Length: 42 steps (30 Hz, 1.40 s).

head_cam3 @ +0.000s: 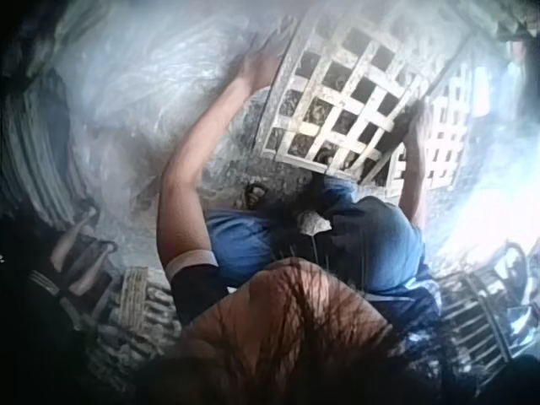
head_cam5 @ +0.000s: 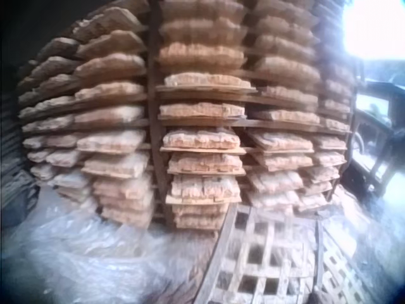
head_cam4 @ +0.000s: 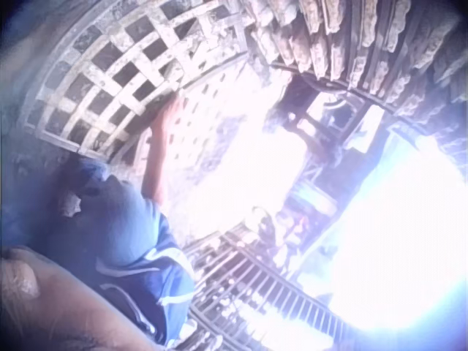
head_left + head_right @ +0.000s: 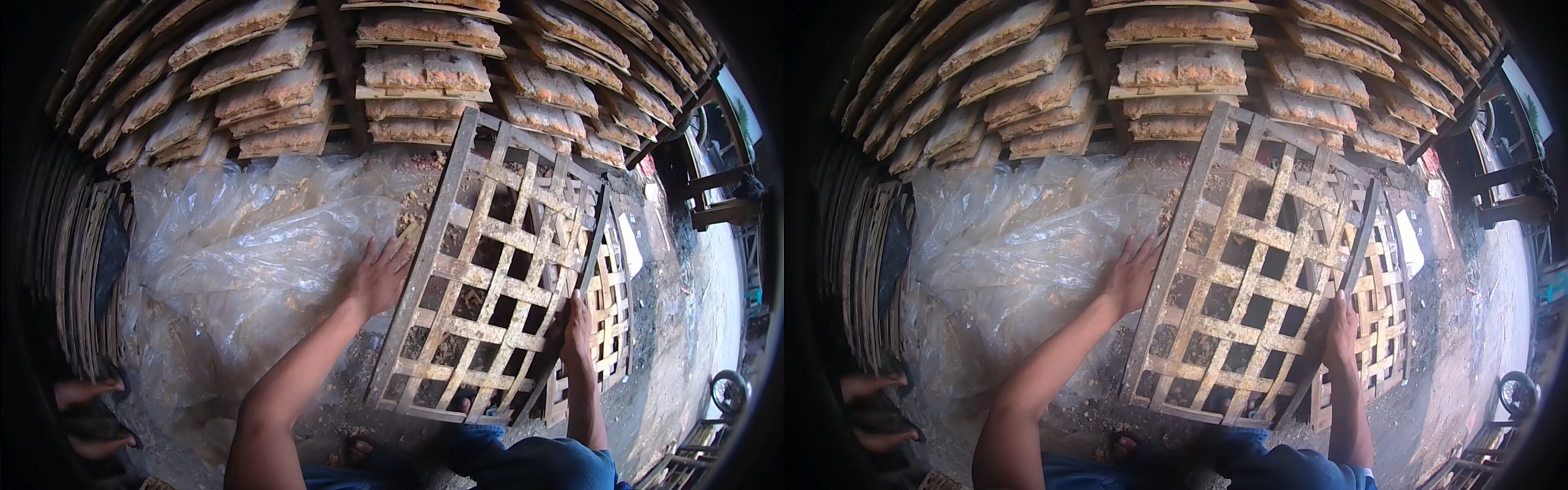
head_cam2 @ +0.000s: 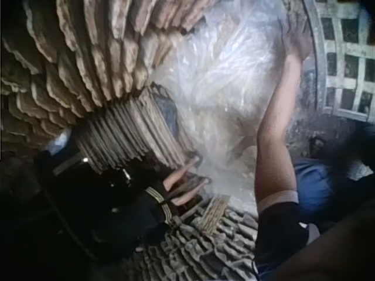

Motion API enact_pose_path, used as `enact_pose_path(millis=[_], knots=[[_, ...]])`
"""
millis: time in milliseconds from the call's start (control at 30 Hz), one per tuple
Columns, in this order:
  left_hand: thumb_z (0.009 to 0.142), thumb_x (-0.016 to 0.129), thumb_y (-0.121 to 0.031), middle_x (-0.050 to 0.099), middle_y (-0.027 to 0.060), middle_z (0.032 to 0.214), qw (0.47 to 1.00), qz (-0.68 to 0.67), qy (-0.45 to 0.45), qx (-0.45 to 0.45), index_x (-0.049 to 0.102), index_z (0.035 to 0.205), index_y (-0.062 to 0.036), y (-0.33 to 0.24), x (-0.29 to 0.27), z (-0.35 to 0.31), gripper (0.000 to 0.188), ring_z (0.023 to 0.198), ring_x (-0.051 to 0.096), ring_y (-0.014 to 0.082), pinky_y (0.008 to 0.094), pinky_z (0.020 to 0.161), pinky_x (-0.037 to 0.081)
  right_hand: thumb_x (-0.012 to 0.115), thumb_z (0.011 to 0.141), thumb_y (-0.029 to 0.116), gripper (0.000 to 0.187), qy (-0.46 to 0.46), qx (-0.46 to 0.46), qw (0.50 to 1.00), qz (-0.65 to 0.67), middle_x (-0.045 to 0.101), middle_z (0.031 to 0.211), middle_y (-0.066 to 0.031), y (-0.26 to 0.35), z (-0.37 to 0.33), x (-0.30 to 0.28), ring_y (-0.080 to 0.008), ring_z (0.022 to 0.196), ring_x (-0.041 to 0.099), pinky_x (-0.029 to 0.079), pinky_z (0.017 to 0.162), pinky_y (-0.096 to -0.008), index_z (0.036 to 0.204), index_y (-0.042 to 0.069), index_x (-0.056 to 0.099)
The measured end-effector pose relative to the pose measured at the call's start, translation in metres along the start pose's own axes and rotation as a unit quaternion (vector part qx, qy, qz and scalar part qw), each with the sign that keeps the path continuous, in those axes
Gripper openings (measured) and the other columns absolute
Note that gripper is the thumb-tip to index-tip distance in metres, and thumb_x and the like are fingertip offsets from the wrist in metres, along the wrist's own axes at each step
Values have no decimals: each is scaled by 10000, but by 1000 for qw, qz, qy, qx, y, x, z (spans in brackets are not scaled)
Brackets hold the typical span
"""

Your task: The person picks up a wooden lattice tray, removes debris from its surface, and places a plastic sheet inside it. They then place another lattice tray on top and press down to secure the layers. The person repeats this process with additional trays and plastic sheets.

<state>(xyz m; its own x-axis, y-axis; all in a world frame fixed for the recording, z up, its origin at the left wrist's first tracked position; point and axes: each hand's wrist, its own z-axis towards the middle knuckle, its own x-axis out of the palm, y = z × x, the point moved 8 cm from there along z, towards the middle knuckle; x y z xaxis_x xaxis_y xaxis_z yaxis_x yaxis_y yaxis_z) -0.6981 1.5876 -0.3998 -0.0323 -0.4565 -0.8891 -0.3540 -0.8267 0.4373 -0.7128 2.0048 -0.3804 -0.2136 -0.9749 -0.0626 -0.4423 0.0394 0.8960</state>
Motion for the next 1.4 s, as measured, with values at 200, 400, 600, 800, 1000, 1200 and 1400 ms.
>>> enact_pose_path(millis=[200,400,600,800,1000,1200,1400], knots=[[1035,459,-523,176,-3,1730,986,-102,131,-27,289,1632,-339,57,84,-36,647,1595,125,277,664,1223,187,543,1067,494,429,24,-21,997,-72,483,641,71,-14,-15,-6,-46,490,429,349,432,-219,792,166,516],[991,576,-425,392,37,1598,969,136,163,-125,480,1524,-266,202,175,-154,565,1473,317,295,581,1189,290,542,1086,421,372,106,31,990,-89,512,690,47,-21,-38,76,-57,536,452,379,462,-240,898,100,547],[929,667,-296,411,127,1573,941,-2,183,-283,562,1426,-148,277,191,-197,529,1430,364,385,527,1208,300,573,1068,444,411,145,39,983,-105,529,705,31,-55,-13,123,-49,548,464,387,461,-264,1013,40,619],[882,691,-203,442,195,1538,901,-187,23,-391,576,1405,-112,294,145,-211,544,1417,382,419,482,1191,336,595,1051,425,433,61,-118,956,-262,653,828,-85,-50,22,142,-156,733,588,488,654,-344,1095,-5,638],[869,696,-174,553,153,1453,835,-368,19,-408,614,1356,-77,224,28,-118,503,1321,514,372,451,1125,414,622,1022,355,566,21,-239,922,-304,653,1199,-344,-32,48,137,-470,1142,647,507,967,-480,1366,-79,504],[972,578,-210,438,86,1599,977,-187,-38,-90,518,1489,-133,80,5,-48,527,1466,407,299,569,1205,290,573,1042,264,503,1,-276,898,-343,653,1161,-359,-44,55,147,-509,1112,642,510,944,-515,1428,-30,439],[1018,517,-294,418,-25,1626,984,10,130,-120,447,1556,-190,133,114,-99,552,1483,390,237,545,1225,257,539,1043,169,511,7,-277,902,-329,662,1056,-365,-44,52,144,-544,1023,647,505,871,-555,1493,30,340]])
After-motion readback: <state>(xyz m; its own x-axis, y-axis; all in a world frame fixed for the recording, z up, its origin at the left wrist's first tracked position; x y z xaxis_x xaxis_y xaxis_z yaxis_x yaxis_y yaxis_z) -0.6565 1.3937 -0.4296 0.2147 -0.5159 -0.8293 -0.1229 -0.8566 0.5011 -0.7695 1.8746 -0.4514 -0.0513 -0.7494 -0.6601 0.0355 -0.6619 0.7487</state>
